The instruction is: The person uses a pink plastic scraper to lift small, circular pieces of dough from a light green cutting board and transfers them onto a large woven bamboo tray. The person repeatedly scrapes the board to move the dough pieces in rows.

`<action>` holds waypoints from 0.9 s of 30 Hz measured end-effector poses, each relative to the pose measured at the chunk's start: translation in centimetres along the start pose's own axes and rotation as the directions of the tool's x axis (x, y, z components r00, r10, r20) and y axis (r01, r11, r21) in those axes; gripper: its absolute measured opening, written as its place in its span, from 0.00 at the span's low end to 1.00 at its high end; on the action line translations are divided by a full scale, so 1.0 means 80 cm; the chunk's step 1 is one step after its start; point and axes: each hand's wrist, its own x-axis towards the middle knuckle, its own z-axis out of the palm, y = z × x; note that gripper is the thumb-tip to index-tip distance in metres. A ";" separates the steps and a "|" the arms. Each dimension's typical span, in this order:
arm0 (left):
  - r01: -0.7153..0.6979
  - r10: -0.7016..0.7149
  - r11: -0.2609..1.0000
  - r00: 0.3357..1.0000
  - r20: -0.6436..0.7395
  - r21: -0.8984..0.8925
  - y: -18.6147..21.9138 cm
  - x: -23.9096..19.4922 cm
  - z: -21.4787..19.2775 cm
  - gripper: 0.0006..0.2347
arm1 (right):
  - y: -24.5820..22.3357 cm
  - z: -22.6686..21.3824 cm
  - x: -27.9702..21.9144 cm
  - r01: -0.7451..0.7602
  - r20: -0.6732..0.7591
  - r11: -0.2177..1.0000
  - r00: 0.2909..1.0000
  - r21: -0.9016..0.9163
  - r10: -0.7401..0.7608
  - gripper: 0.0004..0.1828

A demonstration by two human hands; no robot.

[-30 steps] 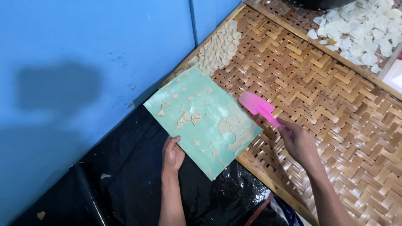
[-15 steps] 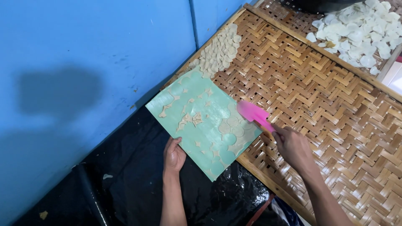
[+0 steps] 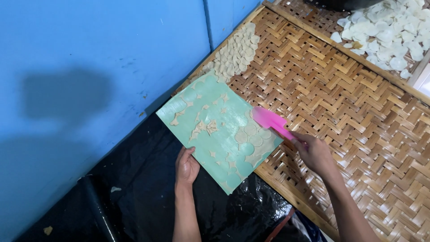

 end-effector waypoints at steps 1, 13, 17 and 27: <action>0.003 -0.003 1.000 1.000 0.000 0.001 0.002 -0.003 0.007 0.15 | 0.016 0.007 0.007 -0.003 0.000 1.000 1.000 0.001 0.003 0.22; 0.023 -0.023 1.000 1.000 -0.020 -0.004 -0.002 0.002 -0.003 0.15 | 0.020 0.004 0.070 0.007 0.004 0.839 1.000 0.545 -0.010 0.21; 0.009 -0.008 1.000 1.000 -0.013 0.005 -0.005 0.003 -0.008 0.14 | -0.033 -0.026 0.127 0.064 -0.129 0.842 0.992 0.536 0.007 0.19; 0.029 -0.028 0.999 0.998 -0.050 0.017 0.001 -0.001 0.006 0.14 | -0.073 -0.022 0.269 0.306 -0.452 0.850 0.887 0.429 -0.091 0.17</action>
